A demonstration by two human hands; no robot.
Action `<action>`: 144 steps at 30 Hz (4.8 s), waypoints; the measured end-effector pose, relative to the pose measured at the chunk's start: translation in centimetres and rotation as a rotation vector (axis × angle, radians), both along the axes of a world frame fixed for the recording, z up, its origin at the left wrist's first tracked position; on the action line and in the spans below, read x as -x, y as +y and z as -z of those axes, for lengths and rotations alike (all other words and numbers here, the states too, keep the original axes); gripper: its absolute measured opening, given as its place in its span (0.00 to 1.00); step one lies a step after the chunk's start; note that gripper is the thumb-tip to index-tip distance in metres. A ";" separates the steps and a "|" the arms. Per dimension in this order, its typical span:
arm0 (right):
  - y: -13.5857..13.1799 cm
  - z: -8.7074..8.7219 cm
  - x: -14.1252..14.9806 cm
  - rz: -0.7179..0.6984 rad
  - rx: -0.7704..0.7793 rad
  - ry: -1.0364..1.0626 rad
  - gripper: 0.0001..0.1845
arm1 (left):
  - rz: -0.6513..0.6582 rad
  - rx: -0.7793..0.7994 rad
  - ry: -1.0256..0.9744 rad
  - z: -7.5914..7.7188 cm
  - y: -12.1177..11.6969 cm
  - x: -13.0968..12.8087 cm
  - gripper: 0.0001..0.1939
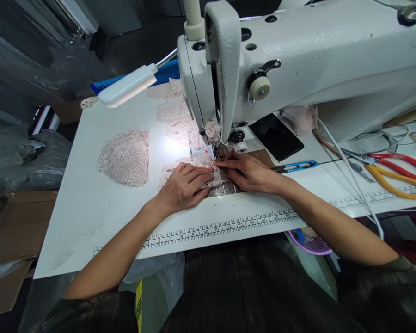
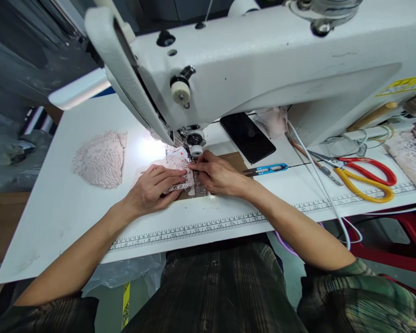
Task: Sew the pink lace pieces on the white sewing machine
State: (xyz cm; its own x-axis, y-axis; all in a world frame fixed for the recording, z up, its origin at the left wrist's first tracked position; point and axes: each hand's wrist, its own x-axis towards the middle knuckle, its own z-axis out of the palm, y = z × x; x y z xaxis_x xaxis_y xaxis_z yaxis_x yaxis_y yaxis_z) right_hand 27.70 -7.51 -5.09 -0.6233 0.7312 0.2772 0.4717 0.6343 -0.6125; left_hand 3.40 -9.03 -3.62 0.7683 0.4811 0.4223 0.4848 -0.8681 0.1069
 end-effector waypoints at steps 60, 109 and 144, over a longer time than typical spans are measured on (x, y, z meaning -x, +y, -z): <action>-1.1 -0.1 -0.4 -0.033 -0.209 -0.122 0.19 | -0.261 0.001 0.113 0.4 -0.4 -0.6 0.24; -1.1 0.3 -0.3 0.044 -0.193 -0.172 0.19 | -0.084 -0.030 0.122 0.1 1.9 -1.2 0.14; 0.1 -0.2 0.0 0.158 -0.208 -0.257 0.20 | -0.278 0.037 0.018 0.2 1.6 -1.8 0.23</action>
